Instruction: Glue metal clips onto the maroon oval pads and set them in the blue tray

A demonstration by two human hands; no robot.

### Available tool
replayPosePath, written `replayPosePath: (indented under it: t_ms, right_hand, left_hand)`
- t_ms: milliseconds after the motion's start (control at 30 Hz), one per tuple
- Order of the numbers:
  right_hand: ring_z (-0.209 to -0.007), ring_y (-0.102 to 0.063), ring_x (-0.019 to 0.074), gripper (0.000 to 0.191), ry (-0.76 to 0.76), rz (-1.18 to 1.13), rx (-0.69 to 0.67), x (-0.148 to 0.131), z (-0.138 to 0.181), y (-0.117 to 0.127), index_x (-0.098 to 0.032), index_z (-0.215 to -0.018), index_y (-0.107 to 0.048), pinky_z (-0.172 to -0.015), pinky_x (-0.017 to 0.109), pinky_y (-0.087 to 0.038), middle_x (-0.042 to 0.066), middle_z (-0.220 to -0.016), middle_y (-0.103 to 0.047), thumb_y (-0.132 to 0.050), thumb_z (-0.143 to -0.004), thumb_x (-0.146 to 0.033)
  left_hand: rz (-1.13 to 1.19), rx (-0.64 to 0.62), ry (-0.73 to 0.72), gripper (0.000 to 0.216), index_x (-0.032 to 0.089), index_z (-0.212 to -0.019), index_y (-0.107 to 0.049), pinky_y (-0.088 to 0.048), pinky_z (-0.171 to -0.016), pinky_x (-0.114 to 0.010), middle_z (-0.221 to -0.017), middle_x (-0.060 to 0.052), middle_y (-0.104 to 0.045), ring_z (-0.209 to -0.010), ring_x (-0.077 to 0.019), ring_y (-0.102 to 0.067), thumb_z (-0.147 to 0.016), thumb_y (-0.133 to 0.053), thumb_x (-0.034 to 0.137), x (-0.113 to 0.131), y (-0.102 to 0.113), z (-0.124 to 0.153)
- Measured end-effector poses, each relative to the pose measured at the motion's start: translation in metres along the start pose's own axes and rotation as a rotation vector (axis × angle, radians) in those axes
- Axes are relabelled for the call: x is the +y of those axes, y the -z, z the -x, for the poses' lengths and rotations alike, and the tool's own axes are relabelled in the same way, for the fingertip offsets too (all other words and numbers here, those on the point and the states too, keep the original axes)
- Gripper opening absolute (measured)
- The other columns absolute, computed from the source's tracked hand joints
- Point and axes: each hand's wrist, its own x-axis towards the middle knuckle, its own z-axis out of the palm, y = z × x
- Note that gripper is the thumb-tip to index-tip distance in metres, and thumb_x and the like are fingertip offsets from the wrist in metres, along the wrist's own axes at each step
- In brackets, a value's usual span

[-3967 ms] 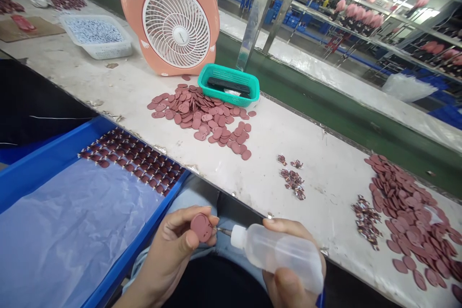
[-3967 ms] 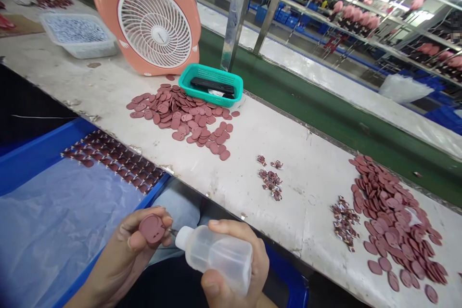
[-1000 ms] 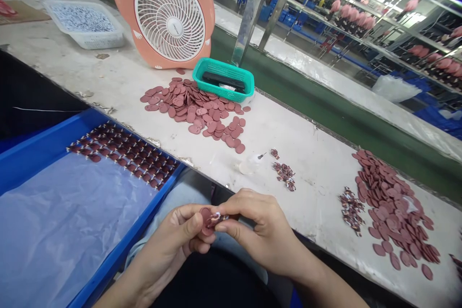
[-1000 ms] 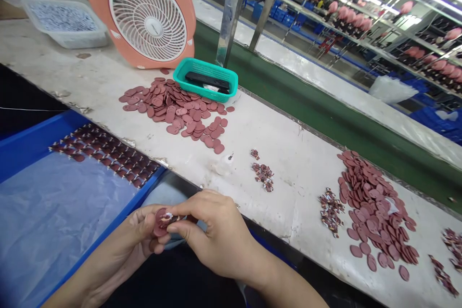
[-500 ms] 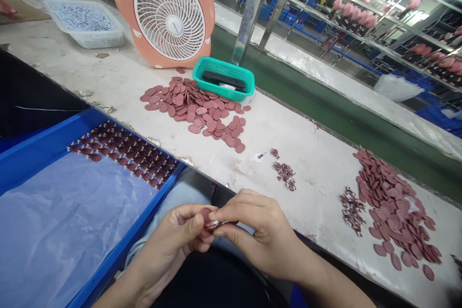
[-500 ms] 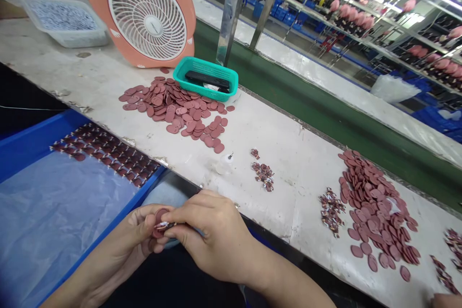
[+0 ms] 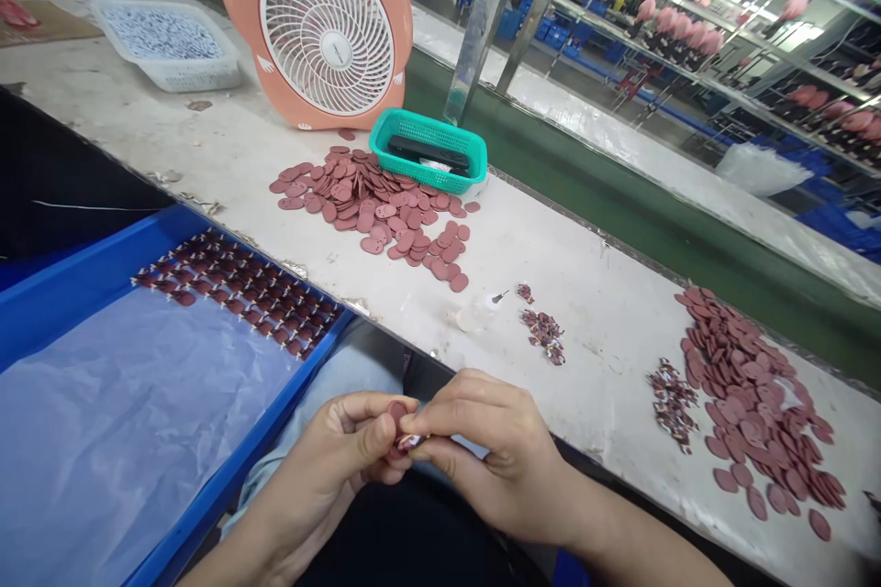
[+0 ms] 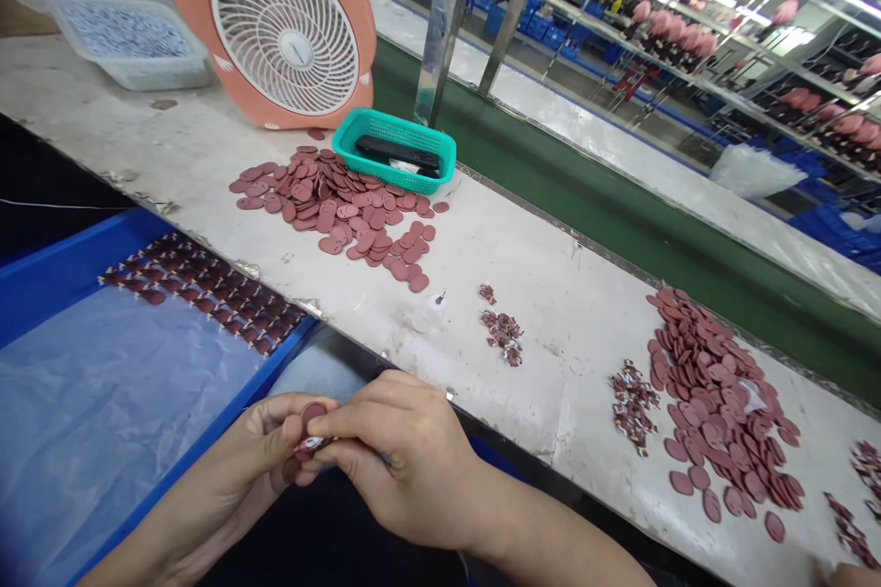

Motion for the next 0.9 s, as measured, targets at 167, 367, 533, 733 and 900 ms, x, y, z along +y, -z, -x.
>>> replayPosePath:
  t_ms: [167, 367, 533, 733, 900]
  right_hand:
    - [-0.072, -0.068, 0.0148, 0.01, 0.045, 0.021, 0.055, 0.003, 0.002, -0.004, -0.017, -0.099, -0.071, -0.07, 0.027, -0.056, 0.005, -0.082, -0.075, -0.066, -0.092, -0.013]
    - [-0.071, -0.067, 0.0134, 0.008, 0.062, 0.036, 0.074, 0.007, 0.002, -0.007, -0.015, -0.096, -0.071, -0.07, 0.024, -0.055, 0.005, -0.08, -0.074, -0.067, -0.091, -0.011]
    - [-0.072, -0.067, 0.0135, 0.01, 0.065, 0.045, 0.078, 0.009, 0.002, -0.01, -0.014, -0.098, -0.072, -0.07, 0.024, -0.054, 0.006, -0.08, -0.073, -0.066, -0.091, -0.011]
    - [-0.073, -0.068, 0.0139, 0.012, 0.041, 0.034, 0.069, 0.013, 0.005, -0.011, -0.014, -0.099, -0.072, -0.07, 0.024, -0.055, 0.007, -0.082, -0.074, -0.066, -0.09, -0.011]
    - [-0.074, -0.068, 0.0145, 0.013, 0.035, 0.04, 0.025, 0.014, 0.004, -0.011, -0.014, -0.103, -0.072, -0.072, 0.025, -0.055, 0.006, -0.082, -0.074, -0.066, -0.091, -0.013]
  left_hand:
    - [-0.003, -0.016, -0.019, 0.032, 0.017, -0.073, -0.081, -0.046, -0.055, -0.017, -0.063, -0.002, -0.068, -0.057, -0.0094, -0.055, -0.061, -0.092, 0.044, -0.003, 0.004, -0.001]
    - [0.016, 0.015, -0.013, 0.034, 0.016, -0.075, -0.081, -0.047, -0.055, -0.018, -0.065, -0.002, -0.068, -0.059, -0.01, -0.056, -0.059, -0.094, 0.043, -0.005, 0.005, -0.004]
    - [0.026, 0.01, -0.022, 0.032, 0.016, -0.075, -0.082, -0.047, -0.054, -0.017, -0.064, -0.002, -0.067, -0.057, -0.0091, -0.056, -0.06, -0.093, 0.042, -0.008, 0.005, -0.006]
    - [0.033, 0.022, -0.029, 0.035, 0.015, -0.072, -0.081, -0.048, -0.052, -0.015, -0.059, 0.0, -0.064, -0.054, -0.0079, -0.055, -0.057, -0.094, 0.043, -0.005, 0.005, -0.006]
    - [0.024, -0.045, -0.002, 0.035, 0.015, -0.073, -0.081, -0.05, -0.051, -0.014, -0.06, -0.001, -0.064, -0.054, -0.0072, -0.055, -0.059, -0.093, 0.044, -0.006, 0.01, -0.012]
